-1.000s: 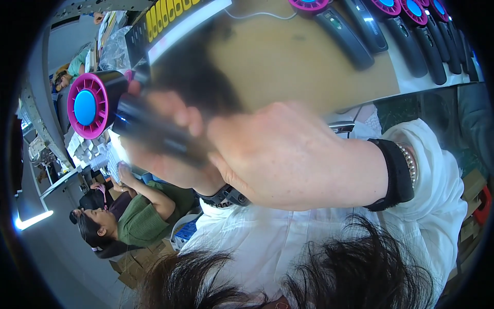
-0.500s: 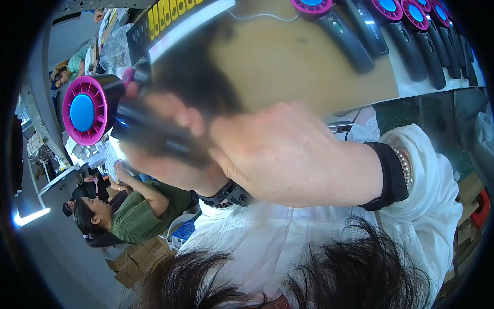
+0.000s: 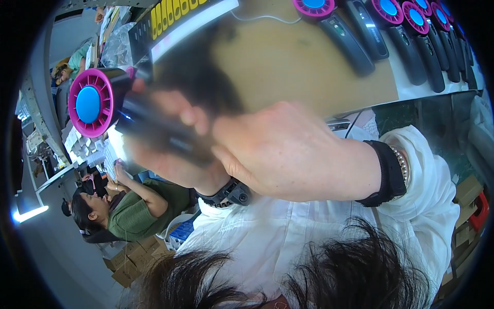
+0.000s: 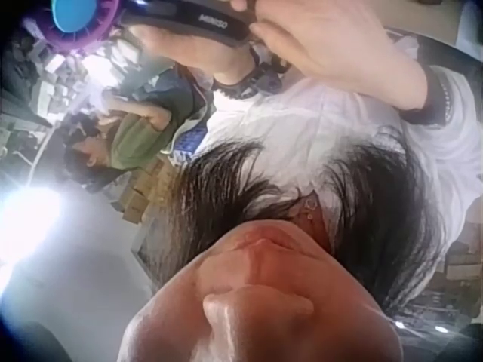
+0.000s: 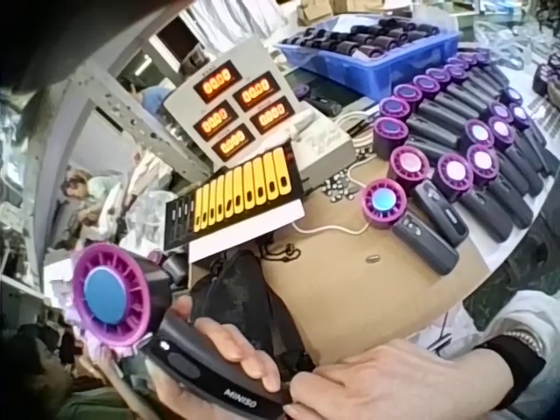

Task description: The person uses a tool to pry a panel off a handheld fan, removes it, and presses a small component into the handle. They then snap a new cover into place and press the power button to test the fan.

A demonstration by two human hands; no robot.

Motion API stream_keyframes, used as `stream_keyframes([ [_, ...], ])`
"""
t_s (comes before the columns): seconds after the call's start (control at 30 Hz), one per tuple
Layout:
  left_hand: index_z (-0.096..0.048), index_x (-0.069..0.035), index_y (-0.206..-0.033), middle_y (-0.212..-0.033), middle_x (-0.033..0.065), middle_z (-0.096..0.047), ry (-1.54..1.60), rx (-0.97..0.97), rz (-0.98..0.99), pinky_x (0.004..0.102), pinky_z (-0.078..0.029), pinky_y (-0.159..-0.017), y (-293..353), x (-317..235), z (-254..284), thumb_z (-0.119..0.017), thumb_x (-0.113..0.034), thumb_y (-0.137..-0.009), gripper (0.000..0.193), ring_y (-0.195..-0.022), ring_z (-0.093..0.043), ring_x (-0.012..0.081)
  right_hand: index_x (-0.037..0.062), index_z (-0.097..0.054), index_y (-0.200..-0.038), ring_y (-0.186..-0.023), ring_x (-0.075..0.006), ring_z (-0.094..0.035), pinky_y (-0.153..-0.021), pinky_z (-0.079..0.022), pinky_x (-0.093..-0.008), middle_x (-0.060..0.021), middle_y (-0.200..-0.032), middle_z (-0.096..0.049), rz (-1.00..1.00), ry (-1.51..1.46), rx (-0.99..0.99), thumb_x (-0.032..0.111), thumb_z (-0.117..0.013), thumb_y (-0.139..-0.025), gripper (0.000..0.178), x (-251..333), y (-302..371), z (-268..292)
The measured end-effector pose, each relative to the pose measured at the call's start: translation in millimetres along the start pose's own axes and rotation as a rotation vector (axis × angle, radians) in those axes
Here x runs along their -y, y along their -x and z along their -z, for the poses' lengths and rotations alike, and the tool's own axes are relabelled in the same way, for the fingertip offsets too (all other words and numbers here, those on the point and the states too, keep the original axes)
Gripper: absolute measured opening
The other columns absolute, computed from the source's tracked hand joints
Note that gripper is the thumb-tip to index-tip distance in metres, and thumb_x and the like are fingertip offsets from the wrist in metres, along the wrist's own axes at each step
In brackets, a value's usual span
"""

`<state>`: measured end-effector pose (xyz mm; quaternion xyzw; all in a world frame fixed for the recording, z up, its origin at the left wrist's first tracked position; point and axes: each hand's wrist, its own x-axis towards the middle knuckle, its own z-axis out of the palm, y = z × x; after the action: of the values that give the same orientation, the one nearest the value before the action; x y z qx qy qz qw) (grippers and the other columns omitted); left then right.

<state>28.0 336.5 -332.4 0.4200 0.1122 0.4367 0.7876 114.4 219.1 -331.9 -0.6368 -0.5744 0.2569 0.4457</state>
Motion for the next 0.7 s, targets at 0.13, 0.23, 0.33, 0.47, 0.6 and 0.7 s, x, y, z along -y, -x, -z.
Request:
stream_keyframes([
  [0.13, -0.028, 0.003, -0.127, -0.078, 0.0144, -0.050, 0.005, -0.002, 0.021, 0.0277, -0.048, -0.041, -1.7, -0.8, 0.0, -0.035, -0.051, -0.088, 0.067, -0.055, -0.054, 0.0194, 0.0035, -0.049, -0.074, -0.057, -0.0311, -0.050, -0.050, -0.038, -0.0394, -0.0117, -0.063, -0.050, 0.011, -0.004, -0.011, 0.010, -0.057, -0.075, 0.010, 2.0, -0.2, -0.1],
  [0.23, -0.028, 0.003, -0.127, -0.078, 0.0140, -0.050, 0.007, -0.022, 0.038, 0.0276, -0.048, -0.041, -2.0, -1.0, -1.8, -0.035, -0.050, -0.088, 0.066, -0.055, -0.053, 0.0193, 0.0029, -0.049, -0.075, -0.060, -0.0318, -0.050, -0.052, -0.038, -0.0397, -0.0125, -0.065, -0.050, 0.022, -0.010, -0.016, 0.008, -0.056, -0.074, 0.008, 1.8, 0.5, 0.1],
  [0.33, -0.028, 0.003, -0.127, -0.077, 0.0136, -0.050, 0.060, -0.022, 0.072, 0.0273, -0.047, -0.040, -2.8, 0.6, -0.5, -0.034, -0.050, -0.088, 0.066, -0.055, -0.053, 0.0190, 0.0023, -0.049, -0.075, -0.062, -0.0322, -0.050, -0.054, -0.038, -0.0400, -0.0131, -0.067, -0.050, 0.010, -0.023, -0.004, 0.006, -0.054, -0.073, 0.007, 1.5, 1.1, 0.0],
  [0.47, -0.028, 0.003, -0.127, -0.077, 0.0133, -0.049, 0.033, -0.028, 0.056, 0.0269, -0.047, -0.040, -2.5, -0.5, -0.9, -0.033, -0.050, -0.088, 0.066, -0.056, -0.052, 0.0186, 0.0022, -0.049, -0.076, -0.062, -0.0322, -0.050, -0.054, -0.038, -0.0399, -0.0129, -0.067, -0.050, 0.008, -0.028, 0.011, 0.006, -0.054, -0.073, 0.007, 2.3, 1.8, 0.5],
  [0.6, -0.028, 0.003, -0.127, -0.077, 0.0128, -0.049, 0.049, -0.030, 0.098, 0.0262, -0.046, -0.040, -2.8, -0.6, -1.4, -0.033, -0.050, -0.088, 0.066, -0.056, -0.051, 0.0180, 0.0023, -0.048, -0.076, -0.062, -0.0324, -0.050, -0.054, -0.038, -0.0401, -0.0129, -0.067, -0.050, -0.005, -0.046, 0.038, 0.006, -0.054, -0.074, 0.007, 1.8, 2.6, 2.2],
  [0.7, -0.028, 0.002, -0.127, -0.077, 0.0125, -0.048, 0.079, -0.010, 0.115, 0.0260, -0.046, -0.040, -2.9, 0.9, 0.5, -0.033, -0.050, -0.089, 0.065, -0.057, -0.051, 0.0175, 0.0022, -0.048, -0.077, -0.062, -0.0327, -0.050, -0.054, -0.038, -0.0404, -0.0132, -0.067, -0.050, -0.022, -0.062, 0.070, 0.006, -0.053, -0.075, 0.007, 1.0, 2.2, 3.0],
])
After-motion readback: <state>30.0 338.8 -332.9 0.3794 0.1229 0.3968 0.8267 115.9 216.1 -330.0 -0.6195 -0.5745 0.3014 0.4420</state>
